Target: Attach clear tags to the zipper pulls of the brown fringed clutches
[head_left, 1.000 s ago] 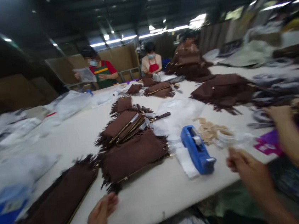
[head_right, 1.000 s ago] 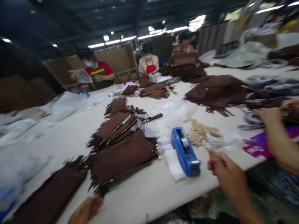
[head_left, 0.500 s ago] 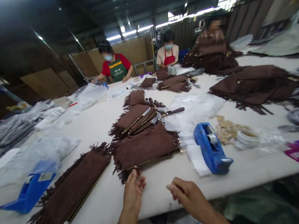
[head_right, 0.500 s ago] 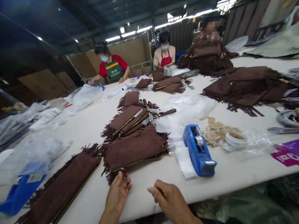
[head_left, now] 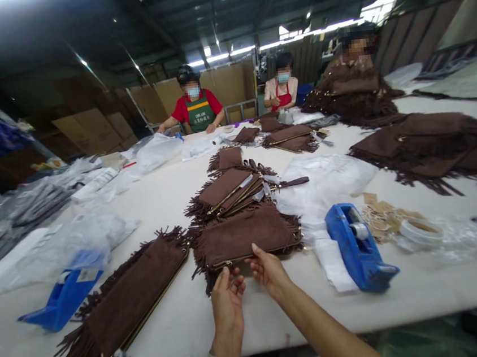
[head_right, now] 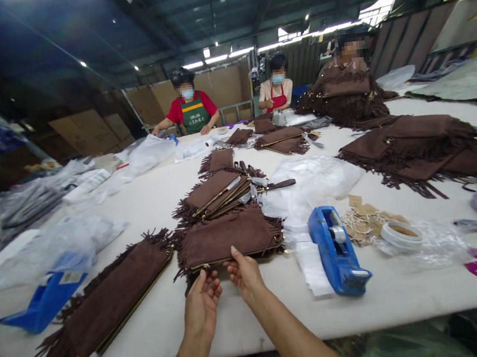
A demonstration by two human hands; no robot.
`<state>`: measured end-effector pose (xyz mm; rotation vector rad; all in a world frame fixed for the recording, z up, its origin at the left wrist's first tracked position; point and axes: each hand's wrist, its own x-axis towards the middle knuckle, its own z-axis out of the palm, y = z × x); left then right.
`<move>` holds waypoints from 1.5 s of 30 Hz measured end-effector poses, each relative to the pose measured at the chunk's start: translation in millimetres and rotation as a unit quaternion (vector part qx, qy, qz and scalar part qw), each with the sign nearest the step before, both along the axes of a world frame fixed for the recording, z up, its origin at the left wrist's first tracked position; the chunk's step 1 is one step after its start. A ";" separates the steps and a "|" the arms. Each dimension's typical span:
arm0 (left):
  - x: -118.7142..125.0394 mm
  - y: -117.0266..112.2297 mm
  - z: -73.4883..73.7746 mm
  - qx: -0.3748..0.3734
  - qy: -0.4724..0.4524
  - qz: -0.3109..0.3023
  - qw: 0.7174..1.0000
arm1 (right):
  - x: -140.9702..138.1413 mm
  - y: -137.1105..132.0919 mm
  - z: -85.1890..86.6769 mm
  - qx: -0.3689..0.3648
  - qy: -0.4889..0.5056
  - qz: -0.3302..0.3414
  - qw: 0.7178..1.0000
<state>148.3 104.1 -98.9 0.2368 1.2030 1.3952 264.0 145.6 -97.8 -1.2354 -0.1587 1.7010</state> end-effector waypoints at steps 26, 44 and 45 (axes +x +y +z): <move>-30.2 2.9 -13.8 -0.059 0.002 -0.156 0.986 | 3.7 0.4 -30.6 0.003 -0.051 0.029 0.998; -43.3 0.8 -27.2 -0.082 0.004 -0.174 0.981 | 5.7 -4.9 -31.9 0.001 -0.071 0.025 0.997; -47.0 5.5 -33.0 -0.127 0.009 -0.165 0.978 | 5.8 -3.6 -32.5 -0.002 -0.066 0.024 0.998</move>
